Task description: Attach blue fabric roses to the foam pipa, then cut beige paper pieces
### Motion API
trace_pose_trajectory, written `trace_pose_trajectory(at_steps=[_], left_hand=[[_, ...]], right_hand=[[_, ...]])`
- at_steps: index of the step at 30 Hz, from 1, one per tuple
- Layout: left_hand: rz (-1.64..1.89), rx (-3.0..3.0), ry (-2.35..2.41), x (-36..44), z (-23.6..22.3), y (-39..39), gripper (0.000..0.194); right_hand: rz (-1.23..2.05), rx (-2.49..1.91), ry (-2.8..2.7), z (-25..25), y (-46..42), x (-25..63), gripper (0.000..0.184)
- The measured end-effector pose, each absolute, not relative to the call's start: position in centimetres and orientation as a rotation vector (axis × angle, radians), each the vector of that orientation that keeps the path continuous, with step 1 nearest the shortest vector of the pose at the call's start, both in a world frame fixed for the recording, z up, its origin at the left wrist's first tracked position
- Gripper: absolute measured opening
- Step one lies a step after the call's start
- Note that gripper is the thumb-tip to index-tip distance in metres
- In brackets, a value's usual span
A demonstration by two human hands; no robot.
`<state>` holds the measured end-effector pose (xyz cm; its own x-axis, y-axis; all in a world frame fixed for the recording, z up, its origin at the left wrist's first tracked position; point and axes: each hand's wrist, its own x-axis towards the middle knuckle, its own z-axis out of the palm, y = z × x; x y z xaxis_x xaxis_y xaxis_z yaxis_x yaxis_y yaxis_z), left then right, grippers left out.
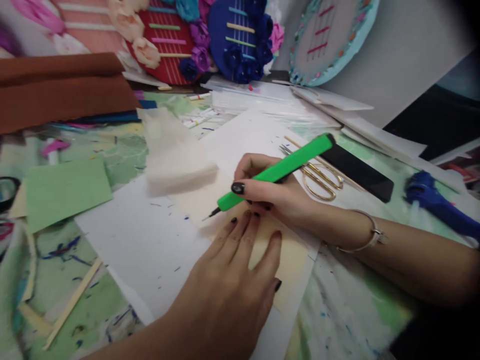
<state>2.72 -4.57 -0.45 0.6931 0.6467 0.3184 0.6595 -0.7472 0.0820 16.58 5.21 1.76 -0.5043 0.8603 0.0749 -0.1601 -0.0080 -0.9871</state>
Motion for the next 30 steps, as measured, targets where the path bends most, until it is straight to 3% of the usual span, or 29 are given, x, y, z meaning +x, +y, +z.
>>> trace_pose_trajectory(at_steps=[30], left_hand=[[-0.572,-2.773,-1.136,3.1,-1.47,-4.72,0.05]], right_hand=[[1.597,-1.057,-1.654,1.88,5.21,16.56,0.025]])
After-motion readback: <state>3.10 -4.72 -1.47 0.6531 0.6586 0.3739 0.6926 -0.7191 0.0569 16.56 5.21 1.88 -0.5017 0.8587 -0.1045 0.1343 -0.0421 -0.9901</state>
